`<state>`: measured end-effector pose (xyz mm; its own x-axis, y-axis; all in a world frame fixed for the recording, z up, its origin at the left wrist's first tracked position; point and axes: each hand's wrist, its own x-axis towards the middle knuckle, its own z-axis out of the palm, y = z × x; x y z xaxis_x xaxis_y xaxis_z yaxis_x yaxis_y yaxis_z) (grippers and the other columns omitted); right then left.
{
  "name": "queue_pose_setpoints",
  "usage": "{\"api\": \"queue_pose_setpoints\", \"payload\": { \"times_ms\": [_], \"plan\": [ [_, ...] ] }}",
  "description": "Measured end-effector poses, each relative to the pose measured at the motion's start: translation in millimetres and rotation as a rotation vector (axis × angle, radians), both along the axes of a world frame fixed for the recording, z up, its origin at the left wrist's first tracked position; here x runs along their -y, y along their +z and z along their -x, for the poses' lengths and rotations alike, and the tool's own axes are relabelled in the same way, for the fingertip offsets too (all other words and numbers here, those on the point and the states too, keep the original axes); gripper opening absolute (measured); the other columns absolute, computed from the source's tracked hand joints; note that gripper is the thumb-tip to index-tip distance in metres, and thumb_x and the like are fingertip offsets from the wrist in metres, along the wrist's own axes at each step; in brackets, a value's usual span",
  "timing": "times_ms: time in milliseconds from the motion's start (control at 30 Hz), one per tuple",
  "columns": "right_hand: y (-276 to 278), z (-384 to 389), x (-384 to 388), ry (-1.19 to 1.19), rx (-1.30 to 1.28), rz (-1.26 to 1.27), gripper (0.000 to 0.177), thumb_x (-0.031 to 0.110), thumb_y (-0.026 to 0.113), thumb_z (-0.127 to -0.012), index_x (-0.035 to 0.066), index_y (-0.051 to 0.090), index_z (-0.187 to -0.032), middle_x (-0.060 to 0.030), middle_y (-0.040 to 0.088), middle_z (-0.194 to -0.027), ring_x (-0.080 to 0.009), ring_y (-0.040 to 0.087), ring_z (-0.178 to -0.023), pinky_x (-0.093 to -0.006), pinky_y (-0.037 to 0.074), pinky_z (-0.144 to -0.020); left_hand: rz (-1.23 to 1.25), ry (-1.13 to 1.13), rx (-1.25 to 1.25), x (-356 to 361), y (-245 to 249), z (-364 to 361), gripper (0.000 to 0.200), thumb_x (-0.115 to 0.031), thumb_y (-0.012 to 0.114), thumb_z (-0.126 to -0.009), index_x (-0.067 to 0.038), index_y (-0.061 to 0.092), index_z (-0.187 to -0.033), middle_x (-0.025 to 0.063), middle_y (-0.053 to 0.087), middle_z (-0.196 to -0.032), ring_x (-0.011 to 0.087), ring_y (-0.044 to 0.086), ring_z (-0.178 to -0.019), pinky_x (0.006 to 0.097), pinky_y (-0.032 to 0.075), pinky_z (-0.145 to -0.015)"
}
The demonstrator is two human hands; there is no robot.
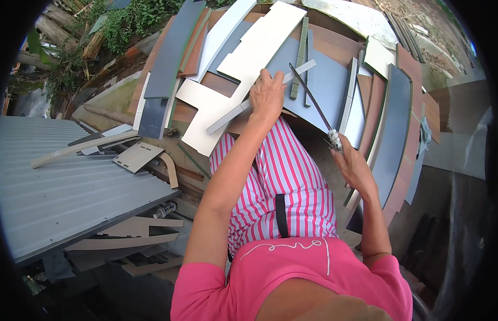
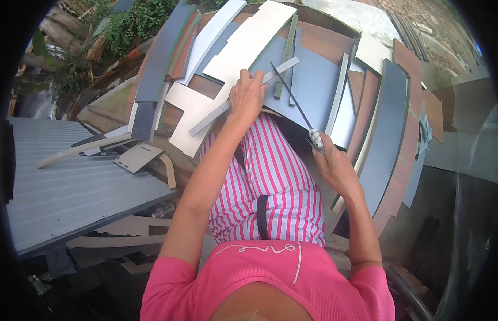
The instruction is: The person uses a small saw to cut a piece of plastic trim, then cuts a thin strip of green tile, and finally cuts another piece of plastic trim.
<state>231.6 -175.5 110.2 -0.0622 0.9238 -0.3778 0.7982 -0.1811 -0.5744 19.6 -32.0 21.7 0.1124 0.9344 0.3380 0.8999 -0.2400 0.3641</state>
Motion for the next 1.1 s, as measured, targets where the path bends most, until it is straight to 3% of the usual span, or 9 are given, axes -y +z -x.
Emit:
{"api": "queue_pose_setpoints", "payload": {
  "times_ms": [267, 433, 633, 733, 900, 1000, 1033, 1067, 1100],
  "plan": [
    [11.1, -5.2, 17.8, 0.001, -0.074, -0.051, 0.046, 0.017, 0.054, -0.094, -0.001, 0.041, -0.134, -0.031, 0.063, -0.084, -0.0479, 0.063, -0.082, -0.0494, 0.047, -0.073, -0.061, -0.005, -0.061, 6.0, -3.9, -5.8, 0.025, -0.016, 0.07, -0.08, -0.013, 0.057, -0.101, 0.0118, 0.048, -0.091, 0.03, 0.059, -0.082, 0.0429, 0.045, -0.066],
    [30.2, -6.0, 27.4, 0.035, -0.024, -0.028, 0.046, 0.017, 0.054, -0.094, 0.0, 0.041, -0.135, -0.0298, 0.062, -0.073, -0.0479, 0.062, -0.072, -0.0505, 0.047, -0.068, -0.156, -0.057, -0.128, 2.7, -12.5, -11.3, 0.029, -0.01, 0.07, -0.077, -0.014, 0.057, -0.103, 0.0102, 0.047, -0.09, 0.0296, 0.056, -0.081, 0.0427, 0.044, -0.066],
    [14.3, -25.1, 36.7, 0.005, -0.083, -0.089, 0.047, 0.017, 0.054, -0.094, 0.001, 0.039, -0.136, -0.0282, 0.06, -0.069, -0.0459, 0.061, -0.068, -0.0506, 0.046, -0.065, -0.114, -0.082, -0.15, 4.3, -6.5, -26.1, 0.039, -0.007, 0.069, -0.078, -0.015, 0.056, -0.113, 0.01, 0.049, -0.095, 0.0299, 0.055, -0.087, 0.044, 0.041, -0.072],
    [8.3, -34.0, 38.5, -0.033, -0.123, -0.07, 0.047, 0.018, 0.054, -0.094, 0.002, 0.04, -0.136, -0.0286, 0.06, -0.071, -0.046, 0.061, -0.07, -0.0511, 0.046, -0.067, -0.124, -0.1, -0.126, 12.2, 2.8, -31.9, 0.031, -0.004, 0.065, -0.079, -0.011, 0.056, -0.108, 0.0117, 0.049, -0.095, 0.0284, 0.054, -0.087, 0.0402, 0.041, -0.071],
    [1.0, -50.7, 36.7, -0.086, -0.173, -0.042, 0.047, 0.019, 0.055, -0.094, 0.005, 0.041, -0.137, -0.0282, 0.061, -0.074, -0.0457, 0.061, -0.073, -0.0514, 0.046, -0.069, 0.164, -0.165, -0.107, 20.1, 13.9, -31.8, 0.05, -0.013, 0.068, -0.083, -0.004, 0.049, -0.129, 0.0182, 0.053, -0.105, 0.0342, 0.055, -0.099, 0.0447, 0.045, -0.081],
    [-4.0, -64.4, 37.2, -0.089, -0.206, -0.044, 0.048, 0.019, 0.056, -0.093, 0.006, 0.041, -0.137, -0.0275, 0.062, -0.076, -0.0455, 0.061, -0.074, -0.0513, 0.046, -0.069, 0.34, -0.193, -0.027, 24.5, 25.0, -30.8, 0.051, -0.021, 0.067, -0.085, 0.001, 0.05, -0.127, 0.0225, 0.058, -0.108, 0.0342, 0.06, -0.095, 0.043, 0.048, -0.081],
    [-4.9, -67.4, 37.2, -0.085, -0.236, -0.055, 0.048, 0.018, 0.056, -0.093, 0.006, 0.041, -0.137, -0.0273, 0.062, -0.077, -0.0455, 0.061, -0.075, -0.0513, 0.046, -0.069, 0.48, -0.151, -0.055, 22.3, 28.9, -32.4, 0.053, -0.03, 0.067, -0.086, 0.004, 0.051, -0.123, 0.0233, 0.062, -0.105, 0.0288, 0.063, -0.091, 0.0389, 0.049, -0.079],
    [-4.5, -68.5, 36.8, -0.086, -0.242, -0.051, 0.048, 0.018, 0.056, -0.093, 0.006, 0.041, -0.137, -0.0273, 0.062, -0.077, -0.0455, 0.061, -0.075, -0.0513, 0.046, -0.069, 0.484, -0.151, -0.061, 19.4, 34.8, -34.0, 0.053, -0.03, 0.067, -0.086, 0.004, 0.051, -0.123, 0.0233, 0.062, -0.105, 0.0288, 0.063, -0.091, 0.0389, 0.049, -0.079],
    [-3.5, -68.5, 36.1, -0.077, -0.239, -0.045, 0.049, 0.018, 0.057, -0.092, 0.006, 0.041, -0.137, -0.0273, 0.062, -0.078, -0.0455, 0.061, -0.076, -0.0509, 0.046, -0.069, 0.728, -0.082, 0.053, 15.8, 41.0, -34.8, 0.053, -0.033, 0.068, -0.085, 0.004, 0.052, -0.12, 0.0212, 0.063, -0.101, 0.0264, 0.063, -0.088, 0.037, 0.049, -0.078]
  ]
}}
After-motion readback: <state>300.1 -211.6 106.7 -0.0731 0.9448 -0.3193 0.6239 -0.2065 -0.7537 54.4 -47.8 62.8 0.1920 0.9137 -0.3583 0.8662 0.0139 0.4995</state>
